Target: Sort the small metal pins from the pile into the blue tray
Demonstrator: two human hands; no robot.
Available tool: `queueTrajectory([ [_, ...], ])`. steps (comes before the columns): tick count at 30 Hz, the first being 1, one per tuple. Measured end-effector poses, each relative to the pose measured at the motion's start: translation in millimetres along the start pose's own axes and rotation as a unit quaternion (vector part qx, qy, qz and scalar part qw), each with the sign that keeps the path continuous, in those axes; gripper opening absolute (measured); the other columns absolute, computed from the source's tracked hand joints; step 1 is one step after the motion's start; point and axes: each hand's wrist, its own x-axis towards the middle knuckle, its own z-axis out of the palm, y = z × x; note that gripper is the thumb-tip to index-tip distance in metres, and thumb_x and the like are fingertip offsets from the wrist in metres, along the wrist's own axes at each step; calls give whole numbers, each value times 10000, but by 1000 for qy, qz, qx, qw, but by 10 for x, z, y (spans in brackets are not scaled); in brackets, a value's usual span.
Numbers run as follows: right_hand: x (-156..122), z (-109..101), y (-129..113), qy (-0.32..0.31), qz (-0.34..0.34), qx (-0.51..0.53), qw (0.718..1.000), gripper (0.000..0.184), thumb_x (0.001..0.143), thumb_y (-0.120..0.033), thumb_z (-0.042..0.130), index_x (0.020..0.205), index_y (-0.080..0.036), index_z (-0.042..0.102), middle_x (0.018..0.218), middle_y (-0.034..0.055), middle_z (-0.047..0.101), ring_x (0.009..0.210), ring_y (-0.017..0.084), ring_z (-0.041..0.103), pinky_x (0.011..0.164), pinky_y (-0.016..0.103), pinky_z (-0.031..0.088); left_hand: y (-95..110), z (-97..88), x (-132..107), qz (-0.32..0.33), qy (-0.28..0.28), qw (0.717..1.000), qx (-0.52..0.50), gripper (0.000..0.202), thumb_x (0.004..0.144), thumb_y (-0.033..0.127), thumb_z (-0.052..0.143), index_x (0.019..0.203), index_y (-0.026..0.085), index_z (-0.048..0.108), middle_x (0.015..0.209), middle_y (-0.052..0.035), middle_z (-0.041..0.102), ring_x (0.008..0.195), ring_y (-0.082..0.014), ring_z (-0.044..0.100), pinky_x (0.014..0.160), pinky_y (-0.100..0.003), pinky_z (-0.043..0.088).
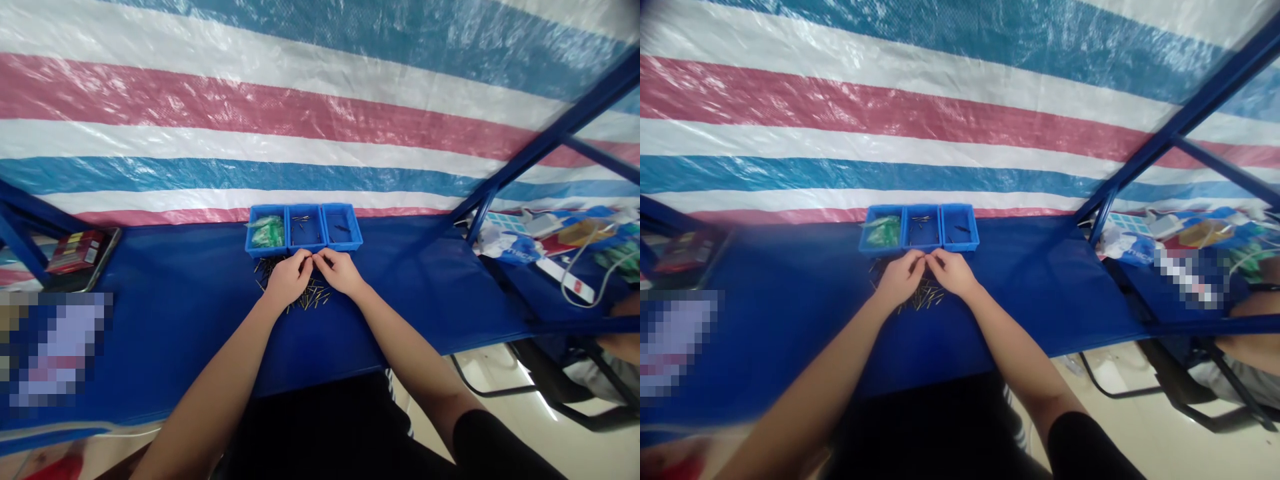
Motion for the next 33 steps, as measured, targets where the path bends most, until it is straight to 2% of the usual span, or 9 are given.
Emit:
queueTrajectory([
  [10, 4, -4, 4, -19, 9, -8, 1000, 359, 1000, -463, 479, 875, -181, 662, 724, -4, 656, 604, 93, 527, 611, 228, 381, -7, 1, 8, 1, -5, 1000, 13, 252, 1016, 383, 436, 1035, 224, 630, 759, -3, 669, 669, -163, 627, 635, -258, 393],
  [16, 2, -18, -19, -25, 13, -9, 1000, 346, 1000, -451, 478, 867, -182, 651, 716, -9, 647, 592, 88, 515, 602, 229, 374, -14, 4, 11, 4, -6, 1000, 9, 246, 1013, 374, 437, 1046, 221, 628, 802, -22, 685, 720, -176, 649, 656, -265, 409],
  [33, 6, -21, -8, -26, 4, -13, 1000, 342, 1004, -434, 477, 854, -180, 649, 703, -9, 634, 598, 90, 515, 611, 232, 371, -10, -3, 11, -4, -16, 1000, 14, 216, 1013, 364, 443, 1030, 232, 614, 776, -5, 665, 695, -169, 623, 635, -270, 374],
])
